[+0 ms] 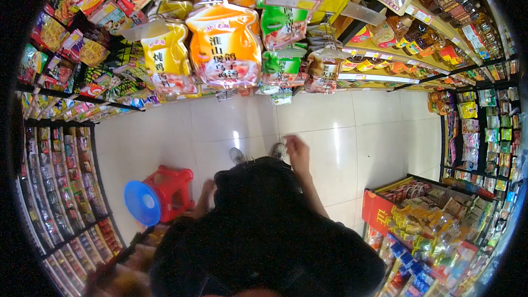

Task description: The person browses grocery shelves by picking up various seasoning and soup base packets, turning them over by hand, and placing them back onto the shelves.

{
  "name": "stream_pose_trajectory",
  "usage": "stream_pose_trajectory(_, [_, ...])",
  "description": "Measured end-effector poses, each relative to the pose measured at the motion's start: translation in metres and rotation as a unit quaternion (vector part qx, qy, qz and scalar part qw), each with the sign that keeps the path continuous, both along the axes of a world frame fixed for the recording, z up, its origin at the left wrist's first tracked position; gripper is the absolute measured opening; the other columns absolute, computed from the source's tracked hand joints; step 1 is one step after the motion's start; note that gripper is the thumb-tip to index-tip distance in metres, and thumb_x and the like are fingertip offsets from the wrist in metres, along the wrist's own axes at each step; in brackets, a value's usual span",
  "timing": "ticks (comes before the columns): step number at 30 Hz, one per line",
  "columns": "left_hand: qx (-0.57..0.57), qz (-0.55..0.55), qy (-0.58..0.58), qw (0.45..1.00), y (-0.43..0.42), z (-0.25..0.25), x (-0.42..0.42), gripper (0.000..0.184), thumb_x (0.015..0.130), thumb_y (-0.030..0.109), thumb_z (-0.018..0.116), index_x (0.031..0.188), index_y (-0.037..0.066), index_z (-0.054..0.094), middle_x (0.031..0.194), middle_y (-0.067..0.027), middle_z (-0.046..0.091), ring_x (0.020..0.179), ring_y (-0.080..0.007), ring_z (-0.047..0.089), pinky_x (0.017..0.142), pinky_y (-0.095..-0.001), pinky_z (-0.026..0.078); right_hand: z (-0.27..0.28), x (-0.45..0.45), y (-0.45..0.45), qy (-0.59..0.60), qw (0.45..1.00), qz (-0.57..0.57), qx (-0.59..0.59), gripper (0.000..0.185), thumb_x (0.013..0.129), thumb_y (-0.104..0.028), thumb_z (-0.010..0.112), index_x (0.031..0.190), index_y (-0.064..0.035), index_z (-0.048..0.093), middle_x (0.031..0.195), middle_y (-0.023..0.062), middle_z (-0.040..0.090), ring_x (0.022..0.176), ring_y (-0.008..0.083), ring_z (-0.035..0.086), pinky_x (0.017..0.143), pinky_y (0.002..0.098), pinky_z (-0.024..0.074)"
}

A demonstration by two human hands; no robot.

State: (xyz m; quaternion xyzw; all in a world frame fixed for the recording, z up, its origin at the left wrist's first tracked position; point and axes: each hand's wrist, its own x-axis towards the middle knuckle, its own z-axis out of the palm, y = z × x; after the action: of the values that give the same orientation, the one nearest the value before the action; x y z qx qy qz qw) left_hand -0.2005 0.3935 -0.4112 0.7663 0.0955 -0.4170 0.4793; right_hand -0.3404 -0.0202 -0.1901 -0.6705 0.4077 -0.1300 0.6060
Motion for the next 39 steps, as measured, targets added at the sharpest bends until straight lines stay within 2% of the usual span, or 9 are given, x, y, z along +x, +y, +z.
stream_pose_trajectory(8, [0.023, -0.162, -0.040, 0.986, 0.121, -0.010, -0.050, 0.016, 0.095, 0.020, 0.063, 0.102, 0.006, 0.066, 0.079, -0.0061, 0.065, 0.068, -0.0178, 0.062, 0.057, -0.0350, 0.052, -0.118, 0.031, 0.011, 0.307, 0.828, 0.419, -0.212, 0.034, 0.098, -0.030, 0.059, 0.121, -0.0070, 0.067, 0.111, 0.0189, 0.072, 0.096, 0.0346, 0.072, 0.086, 0.0424, 0.0567])
stream_pose_trajectory(15, [-0.101, 0.030, 0.013, 0.994, 0.134, 0.042, 0.025, 0.016, 0.092, 0.015, 0.064, 0.105, 0.006, 0.068, 0.083, -0.0061, 0.069, 0.075, -0.0156, 0.066, 0.065, -0.0306, 0.054, -0.204, 0.103, 0.045, 0.186, 0.912, 0.267, 0.249, 0.018, 0.102, -0.014, 0.055, 0.113, -0.0104, 0.069, 0.091, 0.0036, 0.072, 0.067, 0.0109, 0.065, 0.059, 0.0233, 0.0541])
stream_pose_trajectory(20, [-0.204, -0.115, 0.032, 0.972, 0.135, 0.225, 0.059, 0.022, 0.089, 0.005, 0.067, 0.111, 0.005, 0.066, 0.098, -0.0066, 0.068, 0.092, -0.0141, 0.064, 0.081, -0.0284, 0.053, -0.291, 0.125, 0.075, 0.077, 0.646, 0.686, -0.326, 0.021, 0.095, -0.018, 0.059, 0.110, -0.0084, 0.071, 0.106, 0.0095, 0.073, 0.098, 0.0253, 0.069, 0.079, 0.0383, 0.0576])
stream_pose_trajectory(23, [-0.196, -0.130, -0.045, 0.971, 0.127, 0.250, 0.046, 0.026, 0.090, 0.004, 0.069, 0.115, 0.004, 0.066, 0.102, -0.0071, 0.068, 0.094, -0.0160, 0.065, 0.083, -0.0303, 0.053, -0.418, 0.145, 0.077, 0.024, 0.672, 0.708, -0.217, 0.027, 0.093, -0.024, 0.059, 0.108, -0.0055, 0.072, 0.113, 0.0107, 0.071, 0.110, 0.0307, 0.065, 0.092, 0.0437, 0.0539])
stream_pose_trajectory(28, [-0.238, -0.028, 0.016, 0.971, 0.162, 0.241, 0.070, 0.029, 0.091, 0.006, 0.069, 0.119, 0.005, 0.064, 0.104, -0.0073, 0.068, 0.095, -0.0170, 0.066, 0.086, -0.0314, 0.053, -0.332, 0.254, 0.152, 0.165, 0.633, 0.709, -0.262, 0.032, 0.093, -0.030, 0.063, 0.111, -0.0046, 0.072, 0.121, 0.0146, 0.068, 0.112, 0.0325, 0.065, 0.096, 0.0457, 0.0534])
stream_pose_trajectory(30, [-0.352, -0.021, -0.094, 0.931, 0.180, 0.258, 0.102, 0.029, 0.092, 0.008, 0.068, 0.121, 0.005, 0.065, 0.105, -0.0080, 0.068, 0.096, -0.0167, 0.066, 0.086, -0.0320, 0.053, -0.302, 0.313, 0.188, 0.205, 0.471, 0.795, -0.322, 0.033, 0.093, -0.031, 0.065, 0.112, -0.0050, 0.072, 0.122, 0.0138, 0.068, 0.110, 0.0314, 0.066, 0.094, 0.0441, 0.0546])
stream_pose_trajectory(32, [-0.368, -0.019, -0.132, 0.920, 0.203, 0.254, 0.129, 0.028, 0.094, 0.011, 0.066, 0.122, 0.006, 0.065, 0.105, -0.0087, 0.068, 0.096, -0.0173, 0.066, 0.087, -0.0334, 0.053, -0.368, 0.341, 0.201, 0.220, 0.592, 0.755, -0.176, 0.030, 0.090, -0.027, 0.068, 0.113, -0.0077, 0.073, 0.119, 0.0126, 0.069, 0.109, 0.0297, 0.067, 0.092, 0.0418, 0.0562])
stream_pose_trajectory(34, [-0.231, -0.026, -0.043, 0.972, 0.235, 0.231, 0.145, 0.029, 0.095, 0.012, 0.063, 0.124, 0.008, 0.065, 0.104, -0.0094, 0.069, 0.096, -0.0195, 0.067, 0.086, -0.0355, 0.052, -0.318, 0.395, 0.237, 0.333, 0.660, 0.672, -0.027, 0.027, 0.089, -0.024, 0.069, 0.113, -0.0102, 0.074, 0.117, 0.0114, 0.069, 0.106, 0.0278, 0.068, 0.089, 0.0403, 0.0577])
stream_pose_trajectory(39, [0.145, -0.284, -0.069, 0.945, 0.277, 0.242, 0.227, 0.033, 0.096, 0.013, 0.058, 0.129, 0.012, 0.064, 0.105, -0.0143, 0.071, 0.101, -0.0289, 0.067, 0.087, -0.0423, 0.051, -0.419, 0.490, 0.314, -0.033, 0.546, 0.768, -0.334, 0.027, 0.076, -0.020, 0.075, 0.103, -0.0117, 0.073, 0.102, 0.0089, 0.072, 0.093, 0.0280, 0.071, 0.072, 0.0411, 0.0591])
